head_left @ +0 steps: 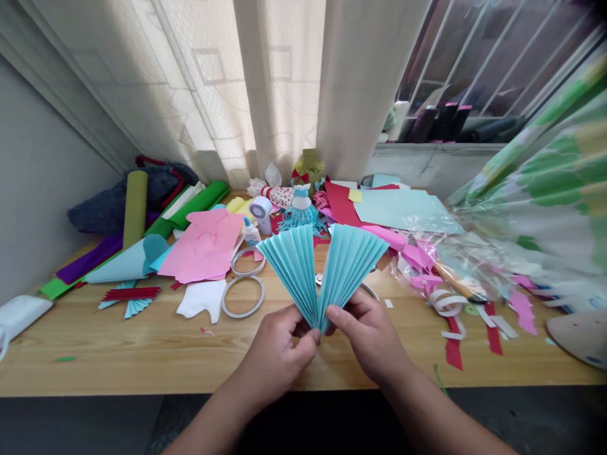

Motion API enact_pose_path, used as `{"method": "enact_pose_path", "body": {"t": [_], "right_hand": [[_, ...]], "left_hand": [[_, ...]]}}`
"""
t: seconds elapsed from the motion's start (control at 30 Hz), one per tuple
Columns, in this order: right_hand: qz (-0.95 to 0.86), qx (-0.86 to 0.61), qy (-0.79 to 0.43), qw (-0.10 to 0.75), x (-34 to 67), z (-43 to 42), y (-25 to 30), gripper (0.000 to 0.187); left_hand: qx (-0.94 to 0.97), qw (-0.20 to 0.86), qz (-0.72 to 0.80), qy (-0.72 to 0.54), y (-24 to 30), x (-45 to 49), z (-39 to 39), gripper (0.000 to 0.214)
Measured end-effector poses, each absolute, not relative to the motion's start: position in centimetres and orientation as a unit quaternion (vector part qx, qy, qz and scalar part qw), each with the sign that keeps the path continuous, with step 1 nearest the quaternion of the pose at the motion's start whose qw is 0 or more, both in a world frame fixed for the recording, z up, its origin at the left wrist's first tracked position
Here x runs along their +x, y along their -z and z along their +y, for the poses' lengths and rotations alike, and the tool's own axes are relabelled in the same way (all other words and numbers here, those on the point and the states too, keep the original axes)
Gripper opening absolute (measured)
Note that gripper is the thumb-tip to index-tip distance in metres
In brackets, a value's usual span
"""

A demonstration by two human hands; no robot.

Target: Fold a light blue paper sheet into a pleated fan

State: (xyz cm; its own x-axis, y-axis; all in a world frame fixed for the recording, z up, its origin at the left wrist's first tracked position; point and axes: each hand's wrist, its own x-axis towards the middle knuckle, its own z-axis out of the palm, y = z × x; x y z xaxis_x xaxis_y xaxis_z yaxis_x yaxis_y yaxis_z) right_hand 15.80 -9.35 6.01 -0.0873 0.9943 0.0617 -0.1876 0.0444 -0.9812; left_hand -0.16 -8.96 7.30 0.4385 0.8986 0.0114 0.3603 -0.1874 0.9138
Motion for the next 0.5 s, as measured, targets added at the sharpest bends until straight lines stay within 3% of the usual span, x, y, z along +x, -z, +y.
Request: {"method": "enact_pose_path", "body": {"t": [0.13,0.27,0.37,0.5], "right_hand": [[-0.488,-0.422,-0.542,0.539,15.8,-9.3,-6.2,0.017],[-0.526,-0.425,-0.530,0.512,15.6,-9.3,-6.4,0.015],[-0.556,-0.420,-0.520,0.495,15.4,-9.3,-6.3,0.015],[-0.549,-0.446,-0.497,0.503,15.2,-9.1,-6.6,0.017]], "left_hand": [[0.720,0.441,0.429,-0.323,-7.5,-0.4,-8.8,0.012],[0.601,0.517,0.434,-0.428,-7.2,-0.7,-8.1,0.024],[0.519,0.543,0.433,-0.498,-7.1,-0.7,-7.7,0.021],[0.493,0.563,0.432,-0.503,-7.5,-0.5,-7.6,0.018]]}}
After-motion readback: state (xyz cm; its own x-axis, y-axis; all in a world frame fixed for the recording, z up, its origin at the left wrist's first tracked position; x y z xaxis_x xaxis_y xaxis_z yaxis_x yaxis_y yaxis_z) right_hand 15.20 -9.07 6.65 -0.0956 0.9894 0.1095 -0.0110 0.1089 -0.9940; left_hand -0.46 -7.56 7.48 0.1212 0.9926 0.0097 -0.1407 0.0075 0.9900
